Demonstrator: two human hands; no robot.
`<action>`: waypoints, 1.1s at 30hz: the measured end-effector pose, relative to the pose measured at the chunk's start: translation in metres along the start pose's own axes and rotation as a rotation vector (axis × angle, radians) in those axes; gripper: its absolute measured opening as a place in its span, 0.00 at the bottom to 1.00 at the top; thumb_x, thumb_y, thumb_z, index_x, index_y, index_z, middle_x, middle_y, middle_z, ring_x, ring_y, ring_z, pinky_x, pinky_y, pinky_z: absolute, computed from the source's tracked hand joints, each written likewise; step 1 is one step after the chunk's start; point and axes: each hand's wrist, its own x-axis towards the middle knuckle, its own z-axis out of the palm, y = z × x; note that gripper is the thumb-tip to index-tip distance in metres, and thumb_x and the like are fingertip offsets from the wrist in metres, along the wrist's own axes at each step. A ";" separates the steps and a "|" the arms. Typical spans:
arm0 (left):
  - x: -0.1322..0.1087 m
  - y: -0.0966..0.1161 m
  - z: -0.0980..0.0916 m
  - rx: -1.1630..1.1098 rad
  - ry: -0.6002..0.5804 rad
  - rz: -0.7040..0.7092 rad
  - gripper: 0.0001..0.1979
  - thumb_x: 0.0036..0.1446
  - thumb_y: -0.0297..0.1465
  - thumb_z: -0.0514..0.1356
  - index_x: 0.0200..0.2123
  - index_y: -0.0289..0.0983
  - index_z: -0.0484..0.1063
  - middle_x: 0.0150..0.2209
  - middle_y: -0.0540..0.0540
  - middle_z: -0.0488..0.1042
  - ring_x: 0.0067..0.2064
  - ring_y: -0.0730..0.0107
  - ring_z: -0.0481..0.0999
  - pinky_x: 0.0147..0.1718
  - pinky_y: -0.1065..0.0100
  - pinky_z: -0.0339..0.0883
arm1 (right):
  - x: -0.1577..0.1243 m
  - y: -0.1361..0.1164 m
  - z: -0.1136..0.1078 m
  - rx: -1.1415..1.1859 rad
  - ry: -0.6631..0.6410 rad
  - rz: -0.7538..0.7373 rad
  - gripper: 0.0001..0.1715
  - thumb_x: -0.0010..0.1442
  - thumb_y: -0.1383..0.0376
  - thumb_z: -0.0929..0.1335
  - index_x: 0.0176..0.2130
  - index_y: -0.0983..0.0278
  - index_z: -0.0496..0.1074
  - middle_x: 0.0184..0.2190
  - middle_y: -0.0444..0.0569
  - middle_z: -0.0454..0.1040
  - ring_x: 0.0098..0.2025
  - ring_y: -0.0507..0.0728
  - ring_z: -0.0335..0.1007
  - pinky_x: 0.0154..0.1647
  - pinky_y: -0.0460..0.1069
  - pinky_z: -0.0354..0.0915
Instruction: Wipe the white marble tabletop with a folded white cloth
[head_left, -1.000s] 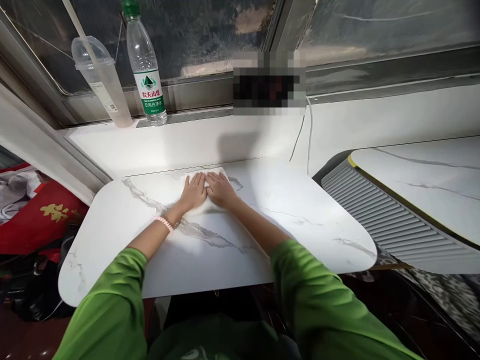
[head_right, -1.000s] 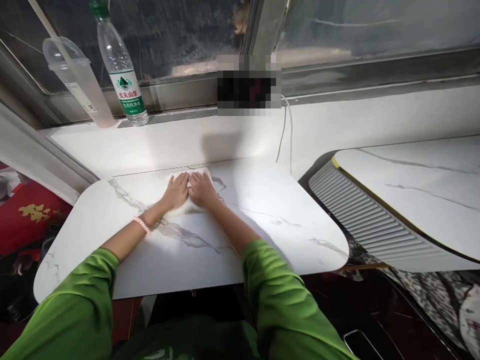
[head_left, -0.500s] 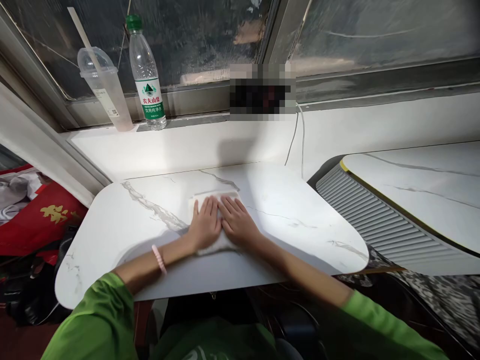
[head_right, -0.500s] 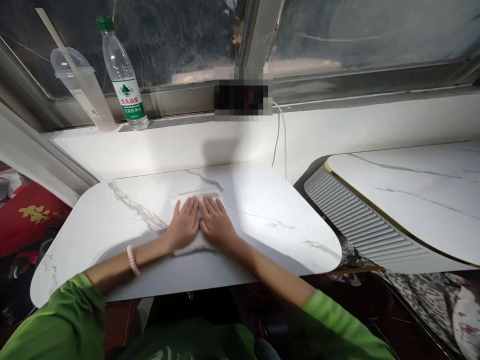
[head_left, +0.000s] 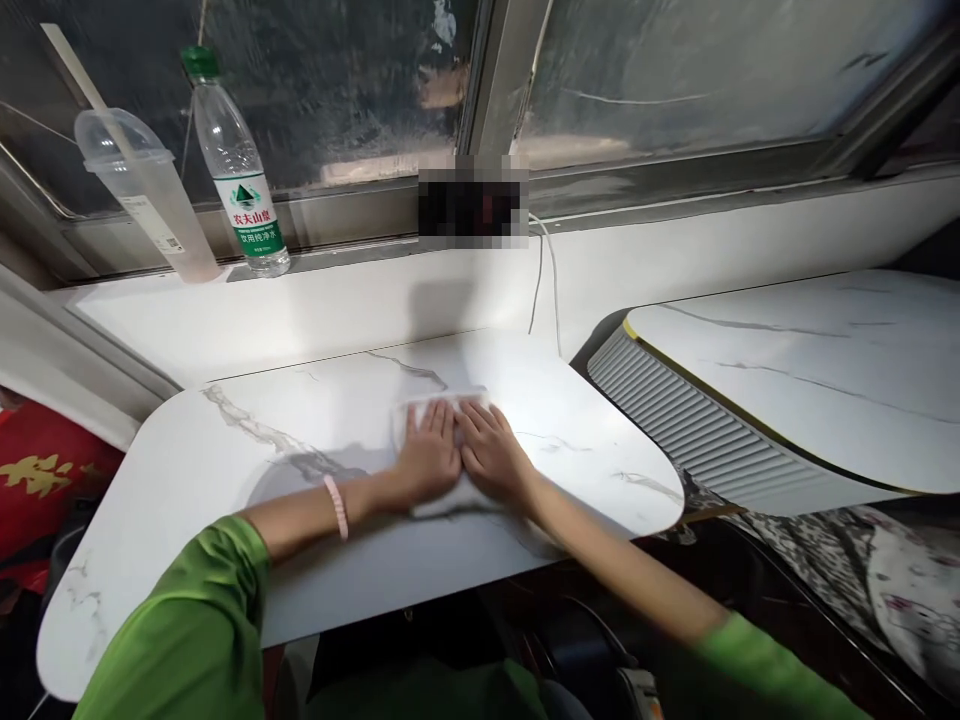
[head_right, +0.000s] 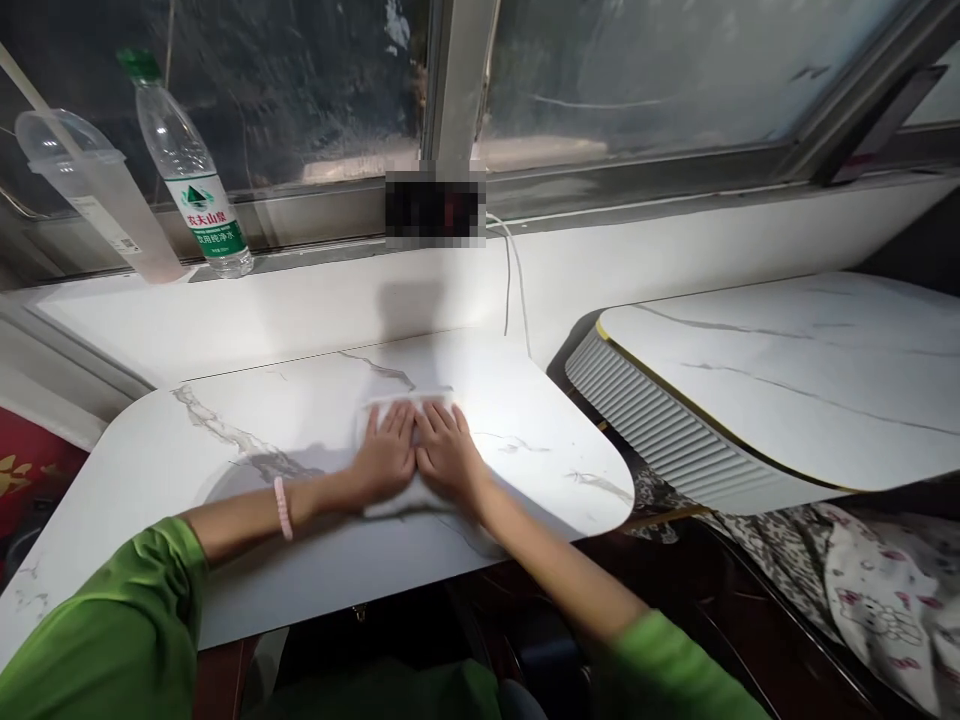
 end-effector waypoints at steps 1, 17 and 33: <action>0.015 -0.013 -0.002 0.007 0.002 -0.026 0.30 0.65 0.31 0.43 0.67 0.22 0.49 0.69 0.33 0.48 0.71 0.55 0.45 0.67 0.46 0.37 | 0.022 0.004 0.003 0.011 -0.023 -0.008 0.31 0.58 0.69 0.58 0.59 0.76 0.65 0.61 0.63 0.65 0.65 0.66 0.57 0.66 0.62 0.49; 0.051 -0.022 0.003 -0.033 0.094 -0.101 0.29 0.67 0.33 0.43 0.68 0.26 0.50 0.69 0.37 0.50 0.71 0.57 0.47 0.67 0.46 0.38 | 0.052 0.045 0.023 -0.024 0.006 -0.117 0.32 0.63 0.67 0.56 0.63 0.76 0.60 0.65 0.63 0.61 0.67 0.64 0.53 0.66 0.62 0.50; 0.047 0.140 0.034 -0.014 0.141 0.103 0.32 0.66 0.37 0.44 0.67 0.20 0.51 0.68 0.29 0.52 0.70 0.47 0.49 0.65 0.39 0.44 | -0.091 0.134 -0.023 0.071 0.105 0.084 0.31 0.56 0.70 0.57 0.57 0.63 0.70 0.57 0.54 0.72 0.63 0.61 0.62 0.64 0.63 0.57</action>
